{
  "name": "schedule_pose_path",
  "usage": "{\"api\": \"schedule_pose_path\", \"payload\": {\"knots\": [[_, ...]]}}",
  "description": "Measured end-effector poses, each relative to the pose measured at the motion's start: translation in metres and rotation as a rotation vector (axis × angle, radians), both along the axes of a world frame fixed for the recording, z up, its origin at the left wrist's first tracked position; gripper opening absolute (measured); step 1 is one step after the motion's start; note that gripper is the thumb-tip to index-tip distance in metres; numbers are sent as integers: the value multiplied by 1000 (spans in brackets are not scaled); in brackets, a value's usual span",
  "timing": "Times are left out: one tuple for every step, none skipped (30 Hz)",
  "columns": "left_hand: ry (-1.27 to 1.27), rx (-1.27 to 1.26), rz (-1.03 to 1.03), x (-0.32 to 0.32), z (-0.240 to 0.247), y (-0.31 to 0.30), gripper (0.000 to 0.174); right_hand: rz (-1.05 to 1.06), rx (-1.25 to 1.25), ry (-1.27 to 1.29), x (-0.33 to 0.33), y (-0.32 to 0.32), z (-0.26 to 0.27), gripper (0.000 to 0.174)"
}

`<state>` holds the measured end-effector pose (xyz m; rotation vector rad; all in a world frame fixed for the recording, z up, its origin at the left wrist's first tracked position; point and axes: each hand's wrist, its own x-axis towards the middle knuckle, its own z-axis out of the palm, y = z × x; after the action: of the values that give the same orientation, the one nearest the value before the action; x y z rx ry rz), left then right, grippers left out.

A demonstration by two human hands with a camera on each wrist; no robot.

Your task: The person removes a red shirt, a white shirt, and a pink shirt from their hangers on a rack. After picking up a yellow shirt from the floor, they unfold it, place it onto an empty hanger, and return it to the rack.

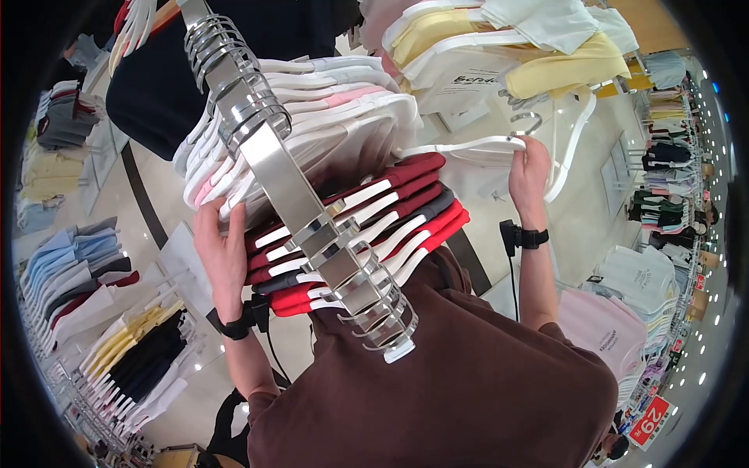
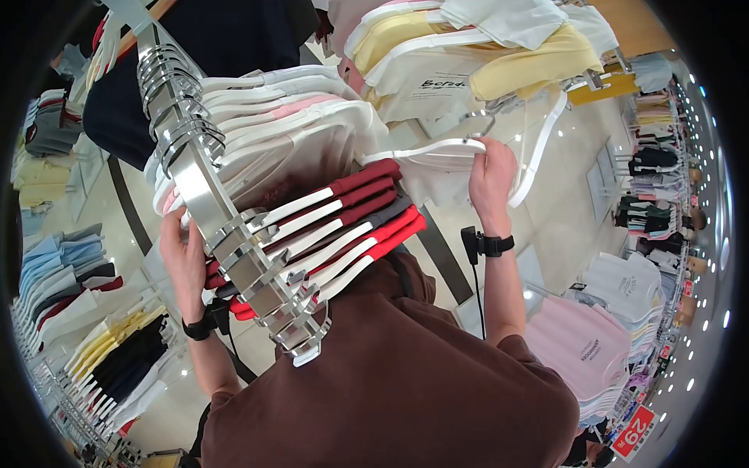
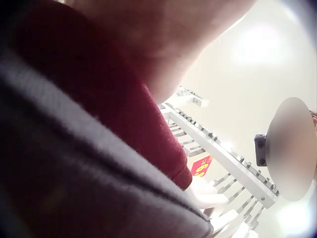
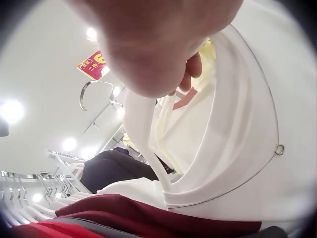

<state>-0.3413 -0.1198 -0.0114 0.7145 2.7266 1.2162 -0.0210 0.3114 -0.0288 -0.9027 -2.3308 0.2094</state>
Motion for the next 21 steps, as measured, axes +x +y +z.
{"api": "schedule_pose_path", "payload": {"knots": [[-28,-17,11,1,1,1,29,16,-20,-20,-6,-1,4,18],[-55,-35,24,1,3,1,30,32,-42,-40,-13,-3,7,19],[-52,-38,27,2,6,3,30,36,-45,-37,-21,-3,7,19],[-37,-45,21,2,8,5,31,76,-44,-10,-30,-3,6,18],[-23,-53,14,2,9,5,32,117,-43,16,-38,-4,5,19],[-21,-54,20,0,10,6,32,123,-44,19,-46,-4,-1,19],[8,-64,10,-2,9,8,32,177,-22,39,-55,-4,-10,20],[36,-75,-1,-3,9,9,33,231,-1,59,-61,-6,-16,21],[40,-75,7,-5,7,10,33,263,-63,41,-68,-12,-17,25],[70,-84,2,-6,5,10,34,271,-64,46,-76,-21,-15,25],[100,-95,-5,-8,5,9,35,327,-106,45,-83,-31,-12,25],[105,-98,3,-7,7,8,35,386,-148,45,-90,-38,-10,24],[72,-109,15,-6,9,9,36,420,-170,29,-94,-42,-10,22],[40,-121,27,-5,12,9,37,428,-172,34,-98,-46,-7,22],[-5,-138,34,-5,14,8,37,534,-223,-54,-104,-49,2,22],[-1,-146,43,-4,15,6,37,638,-276,-144,-110,-54,9,22],[28,-141,30,-4,13,5,37,692,-251,-101,-115,-59,15,23],[57,-132,19,-3,11,5,37,704,-249,-96,-120,-63,23,23],[25,-130,37,-3,10,4,37,720,-251,-100,-124,-66,32,24],[29,-130,47,-1,12,5,37,735,-255,-105,-128,-71,43,25],[14,-116,47,0,15,6,38,743,-254,-103,-133,-77,57,25]]}}
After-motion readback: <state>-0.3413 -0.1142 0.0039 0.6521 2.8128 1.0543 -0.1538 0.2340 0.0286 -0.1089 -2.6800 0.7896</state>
